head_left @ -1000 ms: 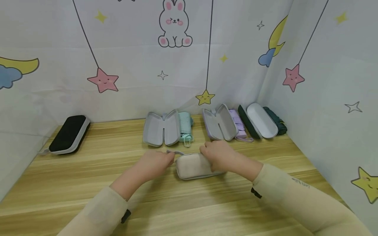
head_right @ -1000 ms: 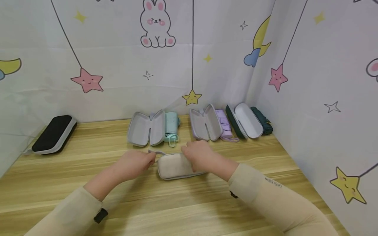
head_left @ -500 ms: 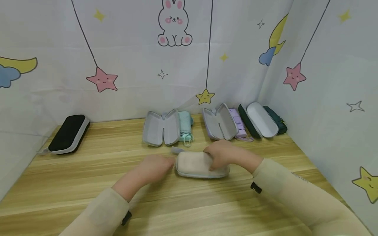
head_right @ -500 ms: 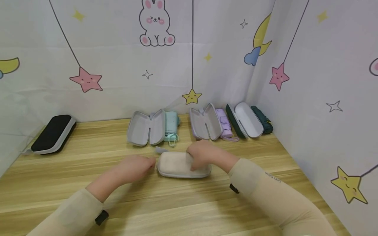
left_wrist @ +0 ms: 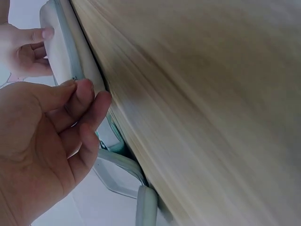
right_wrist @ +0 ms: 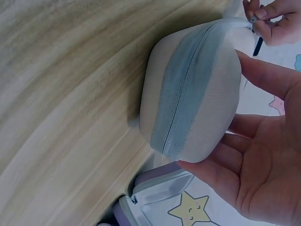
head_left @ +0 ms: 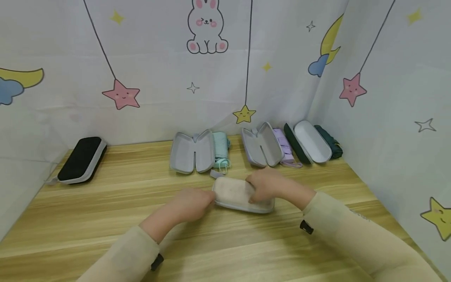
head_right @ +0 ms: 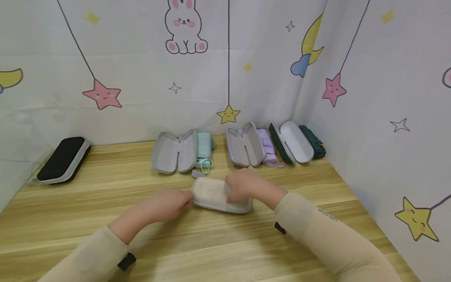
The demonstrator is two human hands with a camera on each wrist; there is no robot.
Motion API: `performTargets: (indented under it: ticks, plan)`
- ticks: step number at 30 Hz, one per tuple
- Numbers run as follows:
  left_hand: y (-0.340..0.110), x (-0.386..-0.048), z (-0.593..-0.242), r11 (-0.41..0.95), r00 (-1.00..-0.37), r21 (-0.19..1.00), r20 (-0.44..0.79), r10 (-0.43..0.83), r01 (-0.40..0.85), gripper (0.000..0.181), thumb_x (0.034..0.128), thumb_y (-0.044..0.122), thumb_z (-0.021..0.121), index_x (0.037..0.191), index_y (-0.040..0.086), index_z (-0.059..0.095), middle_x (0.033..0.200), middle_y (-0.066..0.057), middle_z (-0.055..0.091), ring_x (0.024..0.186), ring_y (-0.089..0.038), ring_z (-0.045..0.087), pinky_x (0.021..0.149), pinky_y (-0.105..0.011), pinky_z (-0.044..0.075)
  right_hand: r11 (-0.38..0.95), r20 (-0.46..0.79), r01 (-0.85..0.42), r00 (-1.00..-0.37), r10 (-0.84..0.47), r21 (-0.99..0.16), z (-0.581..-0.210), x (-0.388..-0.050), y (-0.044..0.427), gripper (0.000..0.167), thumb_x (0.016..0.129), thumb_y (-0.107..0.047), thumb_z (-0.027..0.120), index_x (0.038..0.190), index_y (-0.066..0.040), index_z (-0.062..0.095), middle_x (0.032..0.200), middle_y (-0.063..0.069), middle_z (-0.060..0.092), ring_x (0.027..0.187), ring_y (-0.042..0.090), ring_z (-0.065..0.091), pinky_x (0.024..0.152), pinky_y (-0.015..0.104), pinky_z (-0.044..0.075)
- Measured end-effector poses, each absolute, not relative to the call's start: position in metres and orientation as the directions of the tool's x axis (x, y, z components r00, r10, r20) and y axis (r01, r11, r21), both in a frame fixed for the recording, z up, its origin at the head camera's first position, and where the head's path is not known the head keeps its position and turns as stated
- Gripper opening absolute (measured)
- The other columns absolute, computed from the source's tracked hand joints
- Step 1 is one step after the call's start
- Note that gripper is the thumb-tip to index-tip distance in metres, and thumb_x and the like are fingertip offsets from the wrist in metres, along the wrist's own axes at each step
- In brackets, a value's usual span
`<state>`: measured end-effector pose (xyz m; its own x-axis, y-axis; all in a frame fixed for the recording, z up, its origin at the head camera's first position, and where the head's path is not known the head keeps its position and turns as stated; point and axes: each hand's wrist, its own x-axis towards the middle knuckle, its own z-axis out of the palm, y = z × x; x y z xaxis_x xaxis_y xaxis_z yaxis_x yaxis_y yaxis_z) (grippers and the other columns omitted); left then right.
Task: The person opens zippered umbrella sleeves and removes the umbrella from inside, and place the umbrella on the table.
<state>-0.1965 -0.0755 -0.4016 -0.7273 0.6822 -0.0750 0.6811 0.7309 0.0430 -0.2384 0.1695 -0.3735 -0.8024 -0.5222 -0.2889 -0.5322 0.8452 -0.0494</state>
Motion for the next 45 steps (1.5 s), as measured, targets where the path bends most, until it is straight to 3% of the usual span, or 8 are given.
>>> performTargets:
  ticks: [6, 14, 19, 24, 27, 31, 37, 45]
  plan:
    - [-0.063, -0.196, -0.400, 0.720, -0.716, 0.021, -0.094, 0.692, 0.694, 0.016, 0.0992, 0.010, 0.051, 0.084, 0.015, 0.051, 0.069, 0.002, 0.051, 0.064, -0.014, 0.053, 0.056, -0.038, 0.048, 0.869, -0.252, -0.492, -0.837, -0.486, -0.041, -0.377, -0.234, 0.170, 0.038, 0.076, -0.041, 0.077, 0.099, -0.012, 0.067, 0.082, -0.003, 0.061, 0.076, 0.017, 0.057, 0.067, 0.041, 0.047]
    - [-0.040, -0.196, -0.399, 0.697, -0.694, -0.012, -0.113, 0.711, 0.717, 0.015, 0.0991, 0.010, 0.052, 0.085, 0.014, 0.053, 0.070, 0.002, 0.053, 0.062, -0.014, 0.053, 0.052, -0.035, 0.047, 0.906, -0.213, -0.420, -0.882, -0.420, -0.048, -0.384, -0.225, 0.169, 0.035, 0.079, -0.042, 0.074, 0.092, -0.011, 0.063, 0.079, 0.000, 0.060, 0.073, 0.021, 0.057, 0.064, 0.043, 0.047]
    - [-0.030, -0.196, -0.401, 0.686, -0.686, -0.043, -0.106, 0.720, 0.726, 0.014, 0.0998, 0.013, 0.052, 0.086, 0.012, 0.054, 0.071, 0.000, 0.056, 0.061, -0.017, 0.055, 0.049, -0.036, 0.047, 0.905, -0.182, -0.416, -0.887, -0.424, -0.086, -0.387, -0.219, 0.169, 0.055, 0.084, -0.042, 0.071, 0.119, -0.002, 0.062, 0.102, 0.011, 0.067, 0.092, 0.030, 0.064, 0.075, 0.048, 0.050]
    - [-0.030, -0.196, -0.403, 0.707, -0.706, -0.029, -0.093, 0.702, 0.707, 0.015, 0.1001, 0.017, 0.055, 0.085, 0.013, 0.055, 0.072, 0.000, 0.058, 0.063, -0.017, 0.058, 0.053, -0.036, 0.049, 0.888, -0.181, -0.439, -0.870, -0.458, -0.137, -0.389, -0.218, 0.175, 0.070, 0.089, -0.044, 0.068, 0.138, 0.002, 0.050, 0.125, 0.018, 0.061, 0.112, 0.035, 0.059, 0.090, 0.049, 0.048]
    - [-0.031, -0.196, -0.404, 0.711, -0.710, -0.023, -0.084, 0.699, 0.703, 0.016, 0.0997, 0.018, 0.056, 0.085, 0.014, 0.055, 0.071, 0.001, 0.058, 0.062, -0.016, 0.057, 0.054, -0.036, 0.049, 0.848, -0.192, -0.496, -0.828, -0.527, -0.188, -0.387, -0.219, 0.182, 0.078, 0.088, -0.046, 0.069, 0.145, 0.001, 0.042, 0.140, 0.020, 0.050, 0.125, 0.035, 0.050, 0.101, 0.047, 0.041]
    - [-0.032, -0.198, -0.405, 0.716, -0.716, -0.018, -0.075, 0.695, 0.697, 0.017, 0.0996, 0.019, 0.056, 0.084, 0.014, 0.054, 0.069, 0.003, 0.056, 0.060, -0.014, 0.055, 0.053, -0.036, 0.049, 0.742, -0.234, -0.621, -0.705, -0.670, -0.253, -0.378, -0.221, 0.194, 0.096, 0.079, -0.044, 0.080, 0.152, -0.007, 0.031, 0.156, 0.018, 0.025, 0.139, 0.035, 0.031, 0.109, 0.047, 0.030]
    - [-0.032, -0.199, -0.406, 0.709, -0.709, -0.019, -0.075, 0.702, 0.705, 0.016, 0.1000, 0.019, 0.056, 0.085, 0.014, 0.056, 0.071, 0.003, 0.059, 0.063, -0.014, 0.058, 0.055, -0.036, 0.050, 0.609, -0.360, -0.746, -0.508, -0.782, -0.269, -0.362, -0.223, 0.201, 0.108, 0.066, -0.016, 0.090, 0.154, -0.017, 0.029, 0.163, 0.004, 0.007, 0.146, 0.035, 0.010, 0.112, 0.048, 0.025]
    - [-0.031, -0.197, -0.407, 0.687, -0.691, -0.072, -0.059, 0.721, 0.723, 0.013, 0.1005, 0.017, 0.054, 0.089, 0.012, 0.057, 0.074, 0.000, 0.061, 0.065, -0.017, 0.060, 0.054, -0.036, 0.050, 0.623, -0.428, -0.721, -0.481, -0.765, -0.303, -0.363, -0.225, 0.198, 0.101, 0.070, 0.000, 0.083, 0.154, -0.019, 0.031, 0.163, 0.001, 0.005, 0.145, 0.024, 0.015, 0.110, 0.041, 0.030]
